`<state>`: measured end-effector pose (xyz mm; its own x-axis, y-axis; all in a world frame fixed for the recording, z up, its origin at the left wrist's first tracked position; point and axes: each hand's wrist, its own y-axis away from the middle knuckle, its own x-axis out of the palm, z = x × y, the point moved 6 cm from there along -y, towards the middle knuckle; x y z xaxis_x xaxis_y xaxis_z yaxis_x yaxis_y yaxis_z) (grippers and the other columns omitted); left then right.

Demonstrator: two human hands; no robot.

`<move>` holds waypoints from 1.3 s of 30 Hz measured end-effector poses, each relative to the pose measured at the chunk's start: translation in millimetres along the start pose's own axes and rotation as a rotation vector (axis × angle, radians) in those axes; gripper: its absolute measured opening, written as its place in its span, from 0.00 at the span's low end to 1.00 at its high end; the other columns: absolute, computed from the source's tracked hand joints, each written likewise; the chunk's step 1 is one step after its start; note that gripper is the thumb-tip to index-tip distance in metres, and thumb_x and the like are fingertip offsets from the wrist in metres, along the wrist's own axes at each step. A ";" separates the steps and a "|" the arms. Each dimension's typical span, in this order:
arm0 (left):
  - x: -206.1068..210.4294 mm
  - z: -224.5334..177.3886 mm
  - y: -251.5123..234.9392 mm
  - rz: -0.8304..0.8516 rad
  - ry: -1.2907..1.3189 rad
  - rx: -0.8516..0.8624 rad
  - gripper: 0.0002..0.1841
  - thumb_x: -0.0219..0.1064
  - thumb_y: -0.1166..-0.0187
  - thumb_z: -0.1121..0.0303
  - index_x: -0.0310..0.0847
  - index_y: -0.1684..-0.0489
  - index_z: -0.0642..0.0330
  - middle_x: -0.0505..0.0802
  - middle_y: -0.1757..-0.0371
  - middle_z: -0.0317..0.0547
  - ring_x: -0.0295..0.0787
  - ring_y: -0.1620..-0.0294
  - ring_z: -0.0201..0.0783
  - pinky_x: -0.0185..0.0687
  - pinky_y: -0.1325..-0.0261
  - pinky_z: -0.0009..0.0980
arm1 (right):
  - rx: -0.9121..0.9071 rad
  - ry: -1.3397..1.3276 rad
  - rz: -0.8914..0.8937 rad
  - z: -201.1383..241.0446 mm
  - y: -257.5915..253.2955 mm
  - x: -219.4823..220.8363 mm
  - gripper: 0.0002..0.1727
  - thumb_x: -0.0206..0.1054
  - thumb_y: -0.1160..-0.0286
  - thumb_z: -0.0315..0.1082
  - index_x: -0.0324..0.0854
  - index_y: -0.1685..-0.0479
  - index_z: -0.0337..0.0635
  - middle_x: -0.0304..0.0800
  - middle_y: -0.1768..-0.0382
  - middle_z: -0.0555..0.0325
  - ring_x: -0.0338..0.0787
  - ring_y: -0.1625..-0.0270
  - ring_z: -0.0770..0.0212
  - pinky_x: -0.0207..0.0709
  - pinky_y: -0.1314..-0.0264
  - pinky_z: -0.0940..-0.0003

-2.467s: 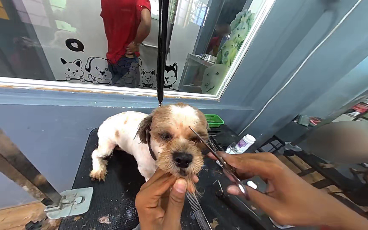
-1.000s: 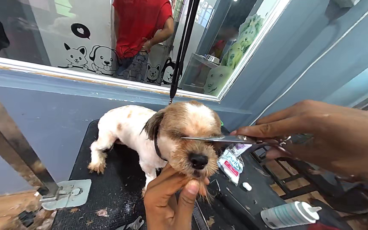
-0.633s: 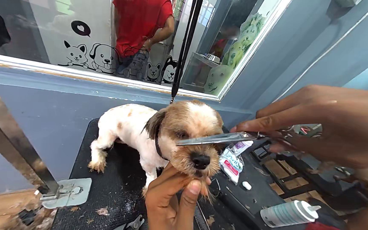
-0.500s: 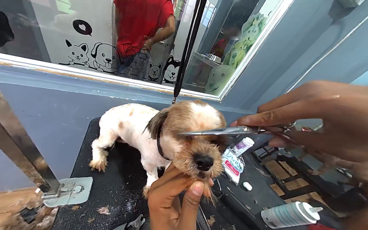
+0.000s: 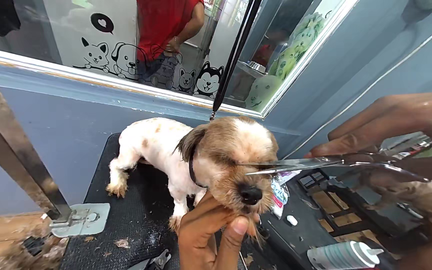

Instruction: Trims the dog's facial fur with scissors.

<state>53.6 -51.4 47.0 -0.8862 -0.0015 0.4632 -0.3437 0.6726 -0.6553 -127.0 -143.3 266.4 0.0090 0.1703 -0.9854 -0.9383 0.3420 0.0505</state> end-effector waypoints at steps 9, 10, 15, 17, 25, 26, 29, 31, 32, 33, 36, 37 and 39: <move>0.6 1.0 0.9 0.001 -0.011 -0.004 0.14 0.63 0.12 0.61 0.93 0.60 0.58 0.96 0.56 0.39 0.92 0.50 0.29 0.87 0.38 0.29 | 0.020 -0.012 0.287 -6.4 -17.5 1.6 0.25 0.74 0.28 0.49 0.86 0.28 0.70 0.94 0.60 0.81 0.89 0.64 0.84 0.86 0.65 0.85; 0.6 1.3 1.2 -0.001 -0.009 -0.008 0.14 0.63 0.13 0.60 0.93 0.60 0.57 0.96 0.56 0.38 0.92 0.49 0.29 0.87 0.39 0.28 | 0.011 0.006 0.287 -5.1 -19.6 3.1 0.25 0.75 0.29 0.46 0.87 0.29 0.68 0.93 0.62 0.80 0.88 0.65 0.85 0.85 0.66 0.86; 0.6 1.7 2.3 -0.007 -0.013 -0.012 0.14 0.63 0.13 0.60 0.93 0.60 0.57 0.96 0.56 0.38 0.92 0.49 0.29 0.87 0.38 0.29 | -0.059 0.070 0.387 2.5 -31.7 10.9 0.28 0.79 0.34 0.38 0.88 0.29 0.61 0.92 0.67 0.80 0.87 0.69 0.86 0.86 0.66 0.86; 0.8 1.2 2.3 -0.004 -0.018 -0.012 0.14 0.63 0.13 0.60 0.93 0.61 0.57 0.96 0.56 0.38 0.92 0.49 0.29 0.86 0.37 0.29 | -0.073 0.081 0.416 5.1 -35.1 9.7 0.30 0.78 0.34 0.37 0.86 0.27 0.63 0.94 0.65 0.80 0.89 0.69 0.85 0.89 0.65 0.84; 0.7 2.0 2.6 -0.003 -0.002 -0.004 0.14 0.63 0.13 0.61 0.93 0.60 0.57 0.96 0.56 0.39 0.92 0.50 0.31 0.87 0.38 0.30 | -0.090 0.103 0.328 9.1 -43.9 -17.2 0.25 0.76 0.32 0.39 0.89 0.32 0.71 0.92 0.68 0.83 0.85 0.73 0.88 0.81 0.72 0.90; 0.7 1.7 2.7 -0.006 -0.005 -0.006 0.14 0.63 0.13 0.61 0.93 0.60 0.58 0.96 0.57 0.40 0.92 0.50 0.31 0.87 0.39 0.30 | -0.069 0.098 0.339 10.3 -44.0 -20.2 0.24 0.76 0.31 0.41 0.89 0.34 0.72 0.93 0.66 0.83 0.85 0.71 0.87 0.82 0.71 0.89; 1.6 1.6 3.7 -0.012 -0.006 -0.013 0.14 0.63 0.13 0.61 0.93 0.60 0.58 0.96 0.58 0.40 0.92 0.51 0.30 0.88 0.40 0.29 | -0.099 0.132 0.443 13.7 -49.9 -21.3 0.27 0.80 0.35 0.44 0.88 0.32 0.78 0.92 0.66 0.88 0.83 0.73 0.90 0.80 0.70 0.92; 2.6 1.4 4.2 -0.007 -0.007 -0.018 0.14 0.63 0.12 0.61 0.93 0.61 0.58 0.96 0.58 0.40 0.92 0.51 0.31 0.88 0.40 0.30 | -0.158 0.108 0.471 14.3 -53.7 -22.2 0.29 0.81 0.36 0.44 0.87 0.29 0.74 0.92 0.68 0.87 0.83 0.76 0.89 0.81 0.74 0.92; 3.0 1.1 4.4 -0.005 -0.006 -0.022 0.14 0.63 0.12 0.62 0.93 0.62 0.59 0.96 0.58 0.41 0.93 0.51 0.31 0.88 0.39 0.31 | -0.159 0.099 0.495 14.4 -55.9 -23.2 0.31 0.83 0.36 0.43 0.85 0.28 0.74 0.92 0.68 0.88 0.84 0.76 0.89 0.83 0.75 0.92; 3.1 1.1 4.6 -0.005 -0.005 -0.024 0.14 0.63 0.12 0.62 0.93 0.62 0.59 0.96 0.58 0.41 0.93 0.51 0.32 0.88 0.39 0.32 | -0.144 0.096 0.521 15.8 -58.2 -24.5 0.33 0.83 0.37 0.43 0.84 0.26 0.76 0.92 0.67 0.88 0.85 0.76 0.88 0.85 0.75 0.90; 3.1 1.7 5.0 -0.006 0.002 -0.022 0.14 0.63 0.13 0.62 0.93 0.62 0.59 0.96 0.58 0.42 0.93 0.51 0.32 0.88 0.39 0.32 | -0.085 0.118 0.551 20.9 -64.8 -30.7 0.37 0.84 0.39 0.37 0.82 0.26 0.80 0.94 0.65 0.85 0.86 0.76 0.86 0.85 0.75 0.88; 2.9 1.7 5.1 -0.008 0.004 -0.023 0.15 0.63 0.12 0.62 0.93 0.62 0.60 0.96 0.58 0.42 0.93 0.51 0.33 0.88 0.39 0.32 | -0.082 0.127 0.541 21.2 -66.5 -33.3 0.36 0.84 0.39 0.37 0.84 0.27 0.80 0.95 0.64 0.84 0.88 0.75 0.85 0.87 0.75 0.87; 2.5 1.3 5.1 -0.011 0.005 -0.023 0.15 0.63 0.13 0.63 0.93 0.62 0.61 0.96 0.58 0.43 0.92 0.52 0.32 0.88 0.40 0.32 | -0.094 0.156 0.487 20.4 -67.8 -38.6 0.31 0.84 0.38 0.44 0.86 0.30 0.79 0.94 0.65 0.85 0.86 0.75 0.87 0.84 0.75 0.90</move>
<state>49.2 -49.0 44.0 -0.8809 -0.0055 0.4733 -0.3461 0.6897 -0.6360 -56.7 -154.2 304.3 -0.4813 0.1467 -0.8642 -0.8481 0.1713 0.5014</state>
